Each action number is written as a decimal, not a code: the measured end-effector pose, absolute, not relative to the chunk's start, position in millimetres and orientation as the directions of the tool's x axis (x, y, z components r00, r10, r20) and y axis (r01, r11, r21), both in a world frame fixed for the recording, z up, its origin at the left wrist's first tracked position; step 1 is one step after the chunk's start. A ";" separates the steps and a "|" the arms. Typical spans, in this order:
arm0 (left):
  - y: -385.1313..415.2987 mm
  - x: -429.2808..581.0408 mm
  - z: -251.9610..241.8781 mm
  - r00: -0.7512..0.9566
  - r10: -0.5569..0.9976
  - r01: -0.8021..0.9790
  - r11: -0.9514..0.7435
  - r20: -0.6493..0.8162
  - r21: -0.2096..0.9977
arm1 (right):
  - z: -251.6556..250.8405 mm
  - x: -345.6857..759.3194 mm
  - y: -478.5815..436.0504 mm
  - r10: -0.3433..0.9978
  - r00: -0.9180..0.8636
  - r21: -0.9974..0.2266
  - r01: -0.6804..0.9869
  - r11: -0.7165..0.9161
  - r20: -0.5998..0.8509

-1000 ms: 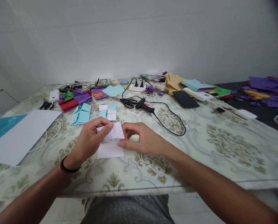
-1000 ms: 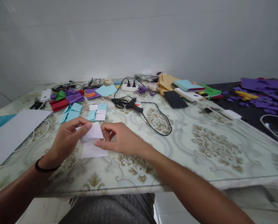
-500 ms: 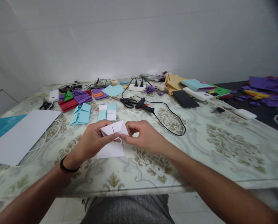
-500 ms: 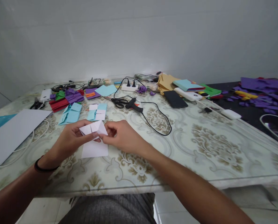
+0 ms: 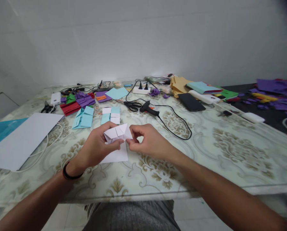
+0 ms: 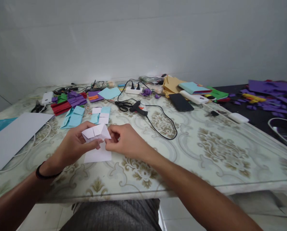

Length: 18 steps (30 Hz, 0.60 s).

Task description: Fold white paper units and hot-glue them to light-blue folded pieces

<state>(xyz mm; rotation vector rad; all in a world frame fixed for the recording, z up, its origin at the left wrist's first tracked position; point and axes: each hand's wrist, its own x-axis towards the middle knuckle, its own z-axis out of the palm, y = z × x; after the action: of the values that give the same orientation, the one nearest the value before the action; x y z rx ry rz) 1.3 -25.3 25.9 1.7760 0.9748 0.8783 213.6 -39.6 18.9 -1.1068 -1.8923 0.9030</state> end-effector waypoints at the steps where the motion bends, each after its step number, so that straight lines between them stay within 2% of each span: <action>1: -25.3 0.9 26.5 0.429 0.888 0.248 -0.290 0.164 0.925 | 18.5 214.4 -38.8 0.905 -0.338 -0.856 0.355 0.376 0.257; 12: -25.4 0.8 31.7 0.387 0.899 0.275 -0.323 0.203 0.906 | 23.3 222.0 -36.1 0.917 -0.323 -0.911 0.258 0.322 0.233; 18: -20.1 -0.8 26.4 0.383 0.906 0.194 -0.270 0.180 0.943 | 26.1 226.8 -31.7 0.925 -0.292 -0.923 0.226 0.312 0.242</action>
<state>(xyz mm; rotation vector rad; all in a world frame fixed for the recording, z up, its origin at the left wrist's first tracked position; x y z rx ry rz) -0.8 -20.1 26.4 1.7127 0.9754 0.9613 226.8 -31.7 26.1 -1.0436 -1.7263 1.0306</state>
